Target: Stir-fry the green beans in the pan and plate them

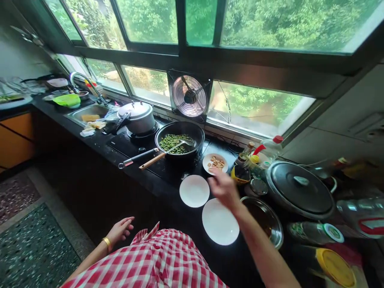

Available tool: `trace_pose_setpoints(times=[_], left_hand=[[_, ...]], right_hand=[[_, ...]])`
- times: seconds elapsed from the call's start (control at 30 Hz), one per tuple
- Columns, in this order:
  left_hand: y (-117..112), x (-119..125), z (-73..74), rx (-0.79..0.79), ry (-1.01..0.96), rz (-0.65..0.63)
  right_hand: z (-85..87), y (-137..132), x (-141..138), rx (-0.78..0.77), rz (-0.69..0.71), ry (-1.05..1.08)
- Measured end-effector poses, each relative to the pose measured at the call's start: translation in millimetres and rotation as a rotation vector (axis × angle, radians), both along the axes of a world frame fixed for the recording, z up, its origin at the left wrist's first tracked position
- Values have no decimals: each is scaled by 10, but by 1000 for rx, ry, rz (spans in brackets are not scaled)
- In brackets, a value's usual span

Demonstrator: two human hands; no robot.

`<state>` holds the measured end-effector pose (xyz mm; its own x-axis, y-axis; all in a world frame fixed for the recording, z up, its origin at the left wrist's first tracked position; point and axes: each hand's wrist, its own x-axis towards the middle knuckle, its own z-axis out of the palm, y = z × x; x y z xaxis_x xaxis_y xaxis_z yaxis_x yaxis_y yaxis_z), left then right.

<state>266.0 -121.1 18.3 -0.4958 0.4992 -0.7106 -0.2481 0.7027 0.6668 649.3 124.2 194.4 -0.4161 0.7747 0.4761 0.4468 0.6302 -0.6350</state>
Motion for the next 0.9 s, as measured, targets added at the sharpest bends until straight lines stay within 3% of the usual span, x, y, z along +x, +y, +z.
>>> trace_pose_setpoints(times=[0.1, 0.2, 0.27, 0.33, 0.4, 0.53, 0.63, 0.73, 0.8, 0.9], left_hand=[[154, -247, -156, 50, -68, -40], [313, -649, -372, 86, -97, -114], [426, -970, -456, 118, -136, -166], [568, -1287, -446, 148, -213, -199], [761, -1563, -346, 151, -278, -212], [1267, -1916, 9, 163, -331, -262], [1620, -2006, 287, 250, -376, -305], [1833, -1983, 506, 304, -449, -330], [1896, -1923, 624, 319, -504, -343], [1921, -1790, 796, 323, -579, -348]], right_hand=[[-178, -18, -1362, 87, 252, -304], [-376, 104, -2498, 144, 234, -542], [-432, 235, -2889, 138, 143, -641], [-370, 354, -2952, 102, -1, -671], [-162, 417, -2755, 82, -143, -608], [573, 254, -2154, 112, -163, -329], [1008, -6, -2007, 77, -123, -305], [1023, -71, -2158, -18, -35, -327], [855, 58, -2281, -26, -12, -307], [650, 357, -2288, 25, -109, -225]])
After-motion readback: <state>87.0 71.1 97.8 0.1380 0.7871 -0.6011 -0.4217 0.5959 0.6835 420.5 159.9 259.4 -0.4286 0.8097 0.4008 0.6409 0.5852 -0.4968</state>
